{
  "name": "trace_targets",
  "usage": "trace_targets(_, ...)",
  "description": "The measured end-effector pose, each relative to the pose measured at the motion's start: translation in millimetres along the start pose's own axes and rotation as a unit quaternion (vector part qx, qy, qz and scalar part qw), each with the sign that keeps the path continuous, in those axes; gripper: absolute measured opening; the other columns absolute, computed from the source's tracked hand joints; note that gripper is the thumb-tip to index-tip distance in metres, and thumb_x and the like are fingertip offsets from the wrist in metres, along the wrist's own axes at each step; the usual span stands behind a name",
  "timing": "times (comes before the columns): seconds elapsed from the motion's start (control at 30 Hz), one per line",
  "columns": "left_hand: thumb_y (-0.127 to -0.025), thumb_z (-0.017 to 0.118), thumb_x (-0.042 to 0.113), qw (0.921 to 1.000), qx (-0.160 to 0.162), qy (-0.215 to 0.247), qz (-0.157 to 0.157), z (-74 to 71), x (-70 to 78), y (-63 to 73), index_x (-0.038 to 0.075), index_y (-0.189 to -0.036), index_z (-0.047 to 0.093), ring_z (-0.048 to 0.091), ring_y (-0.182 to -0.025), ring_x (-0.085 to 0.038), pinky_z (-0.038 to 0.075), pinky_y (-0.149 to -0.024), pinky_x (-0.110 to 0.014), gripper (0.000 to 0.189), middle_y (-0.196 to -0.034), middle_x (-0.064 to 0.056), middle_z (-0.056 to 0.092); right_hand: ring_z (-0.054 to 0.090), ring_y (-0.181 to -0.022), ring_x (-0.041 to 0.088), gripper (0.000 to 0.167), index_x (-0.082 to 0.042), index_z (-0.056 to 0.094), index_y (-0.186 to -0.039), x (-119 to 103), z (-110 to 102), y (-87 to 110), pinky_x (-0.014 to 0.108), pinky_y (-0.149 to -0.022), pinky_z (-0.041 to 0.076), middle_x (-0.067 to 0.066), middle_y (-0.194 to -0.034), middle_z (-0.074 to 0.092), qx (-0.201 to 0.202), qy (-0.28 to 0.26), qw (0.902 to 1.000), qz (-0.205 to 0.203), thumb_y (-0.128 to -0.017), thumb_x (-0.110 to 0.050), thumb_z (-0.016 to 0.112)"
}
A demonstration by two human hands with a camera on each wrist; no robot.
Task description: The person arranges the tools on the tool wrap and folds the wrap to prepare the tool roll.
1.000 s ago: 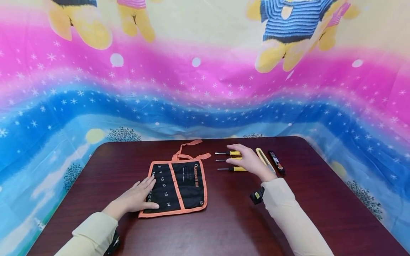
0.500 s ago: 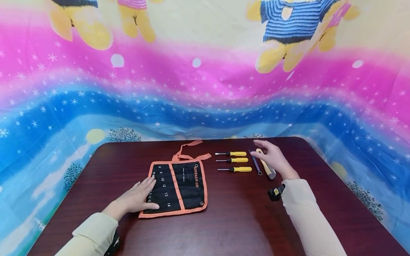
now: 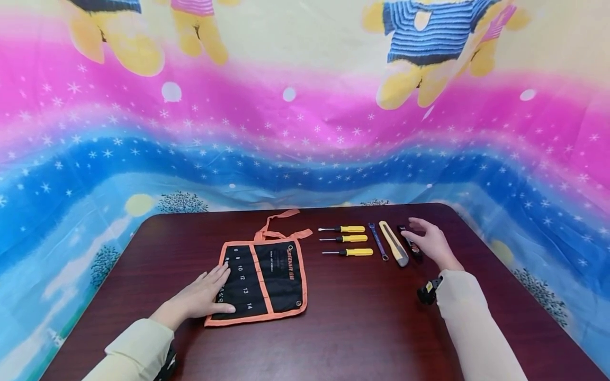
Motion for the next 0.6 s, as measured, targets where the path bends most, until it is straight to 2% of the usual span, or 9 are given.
trace_targets(0.27,-0.076,0.063,0.058,1.0000,0.001,-0.001,0.006,0.4,0.7,0.5,-0.008,-0.139,0.031,0.021,-0.132,-0.040,0.019,-0.103,-0.057,0.097,-0.144,-0.026,0.025,0.041,-0.116,0.044,0.060,0.007,0.035,-0.137,33,6,3.9,0.054,-0.089,0.040,0.031,-0.128,0.043,-0.011,-0.009,0.9984,0.055,-0.092,-0.027,0.058)
trace_targets(0.6,-0.076,0.063,0.058,0.9999,0.003,0.000,0.010,0.2,0.5,0.3,-0.009,-0.139,0.031,0.021,-0.132,-0.040,0.019,-0.103,-0.057,0.096,-0.144,-0.026,0.024,0.045,-0.110,0.043,0.056,0.010,0.040,-0.132,55,10,7.0,0.054,-0.089,0.038,0.032,-0.125,0.045,-0.033,0.011,0.9967,0.073,-0.091,-0.022,0.059)
Point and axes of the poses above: each hand's wrist, its own y-axis away from the middle knuckle, its own z-axis out of the palm, x = y × z, the point moved 2 cm from there along -y, towards the middle knuckle
